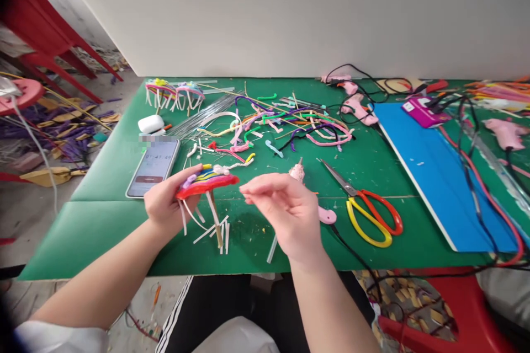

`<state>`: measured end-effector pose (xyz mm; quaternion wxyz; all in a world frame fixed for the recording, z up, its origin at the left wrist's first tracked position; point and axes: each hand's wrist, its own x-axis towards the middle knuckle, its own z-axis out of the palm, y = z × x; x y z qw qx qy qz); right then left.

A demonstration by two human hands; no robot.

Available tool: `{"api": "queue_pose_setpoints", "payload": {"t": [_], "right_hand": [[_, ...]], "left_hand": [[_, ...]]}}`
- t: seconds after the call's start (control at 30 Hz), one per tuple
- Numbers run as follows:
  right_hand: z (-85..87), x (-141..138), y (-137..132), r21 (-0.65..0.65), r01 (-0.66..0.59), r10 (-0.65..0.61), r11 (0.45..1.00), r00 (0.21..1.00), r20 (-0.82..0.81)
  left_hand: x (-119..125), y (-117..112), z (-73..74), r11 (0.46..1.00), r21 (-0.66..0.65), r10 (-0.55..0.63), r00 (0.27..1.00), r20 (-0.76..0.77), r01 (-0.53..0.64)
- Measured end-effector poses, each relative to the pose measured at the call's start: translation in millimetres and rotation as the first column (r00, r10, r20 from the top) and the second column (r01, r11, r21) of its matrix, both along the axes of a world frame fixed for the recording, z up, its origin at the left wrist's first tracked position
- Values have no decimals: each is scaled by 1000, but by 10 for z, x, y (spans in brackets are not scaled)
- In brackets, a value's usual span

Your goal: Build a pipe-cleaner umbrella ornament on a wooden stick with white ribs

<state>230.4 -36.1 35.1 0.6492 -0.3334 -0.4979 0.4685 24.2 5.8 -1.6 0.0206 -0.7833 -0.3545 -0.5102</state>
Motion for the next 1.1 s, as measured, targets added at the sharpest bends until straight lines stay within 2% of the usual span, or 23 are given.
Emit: {"api": "queue_pose_setpoints", "payload": {"t": [0.13, 0.27, 0.37, 0.53, 0.6, 0.73, 0.93, 1.1], "right_hand": [[-15, 97, 42, 3, 86, -86, 996, 996, -14], [-10, 149, 75, -119, 42, -47, 992, 998, -42], [-41, 156, 105, -157, 111, -113, 981, 994, -4], [-115, 140, 146, -324, 288, -255, 901, 957, 141], [-137, 134, 154, -350, 353, -298, 868, 933, 203], [-173, 121, 170, -390, 380, -278, 839, 915, 293], [-208, 102, 194, -333, 401, -287, 853, 894, 343], [-209, 103, 168, -215, 441, -270, 871, 796, 542]], "left_hand": [[1, 8, 9, 1000, -13, -6, 1000, -2, 6], [9, 16, -1, 1000, -1, -8, 1000, 11, 8], [19, 26, -18, 1000, 0, -24, 999, 24, 24], [41, 30, -43, 998, -23, -62, 997, 47, 63], [48, 25, -49, 996, -28, -81, 995, 58, 83], [51, 16, -49, 993, -30, -111, 991, 73, 113], [45, 21, -35, 993, -40, -109, 991, 76, 112], [50, 24, -30, 994, -29, -98, 992, 79, 101]]}}
